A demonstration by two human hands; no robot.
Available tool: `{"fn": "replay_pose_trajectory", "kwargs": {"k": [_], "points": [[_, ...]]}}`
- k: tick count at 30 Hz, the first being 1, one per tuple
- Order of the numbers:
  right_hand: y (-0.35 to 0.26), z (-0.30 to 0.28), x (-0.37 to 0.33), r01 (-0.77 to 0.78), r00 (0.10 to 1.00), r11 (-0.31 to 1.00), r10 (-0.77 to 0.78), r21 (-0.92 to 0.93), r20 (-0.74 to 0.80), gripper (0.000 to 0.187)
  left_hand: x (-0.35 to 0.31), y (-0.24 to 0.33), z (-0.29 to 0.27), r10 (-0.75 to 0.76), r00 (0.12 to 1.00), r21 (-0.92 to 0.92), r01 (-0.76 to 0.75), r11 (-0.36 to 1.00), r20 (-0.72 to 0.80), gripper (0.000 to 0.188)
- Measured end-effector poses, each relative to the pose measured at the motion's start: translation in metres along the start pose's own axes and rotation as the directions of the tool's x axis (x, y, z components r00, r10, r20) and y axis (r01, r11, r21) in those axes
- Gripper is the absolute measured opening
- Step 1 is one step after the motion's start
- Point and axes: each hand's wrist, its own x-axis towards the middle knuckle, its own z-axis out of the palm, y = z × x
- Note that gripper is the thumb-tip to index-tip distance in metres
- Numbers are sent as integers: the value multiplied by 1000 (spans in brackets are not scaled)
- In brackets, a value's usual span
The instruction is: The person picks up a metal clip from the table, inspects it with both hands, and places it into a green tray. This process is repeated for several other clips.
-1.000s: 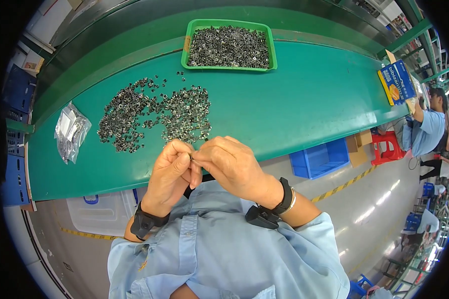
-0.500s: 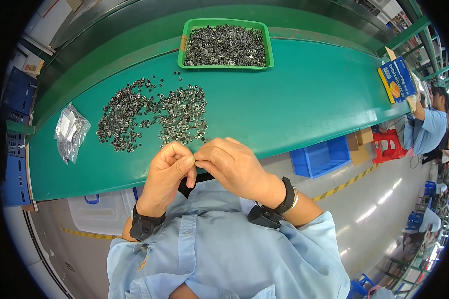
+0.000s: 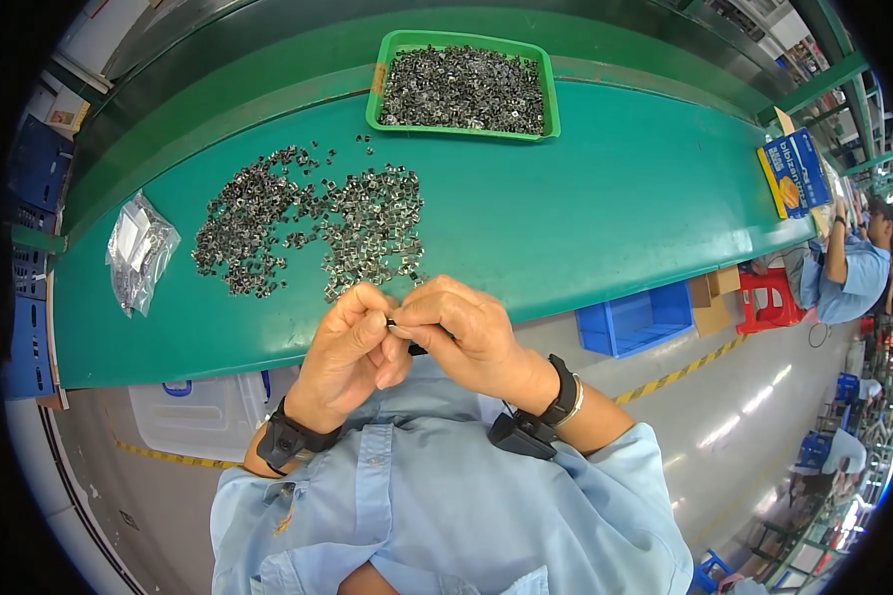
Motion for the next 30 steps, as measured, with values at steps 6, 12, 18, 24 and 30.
{"fn": "replay_pose_trajectory", "kwargs": {"k": [6, 12, 18, 24, 30], "points": [[6, 2, 0, -5, 1000, 1000, 5, 19, 4, 18, -3, 9, 2, -17, 997, 169, 29, 985, -72, 14], [15, -15, 28, 37, 998, 994, -31, -98, 62, 13, 1, 17, 11, 29, 986, 246, 13, 969, -166, 15], [59, -68, 122, -241, 968, 928, 207, -285, -142, 10, -4, 23, 0, 175, 968, 241, -129, 962, -178, 16], [79, -70, 105, -107, 994, 831, 97, -546, -47, 12, -5, 26, -11, 143, 982, 189, -117, 975, -127, 17], [49, -37, 64, -70, 966, 776, 210, -627, 152, 11, 0, 26, -8, 120, 981, 205, -87, 975, -155, 15]]}}
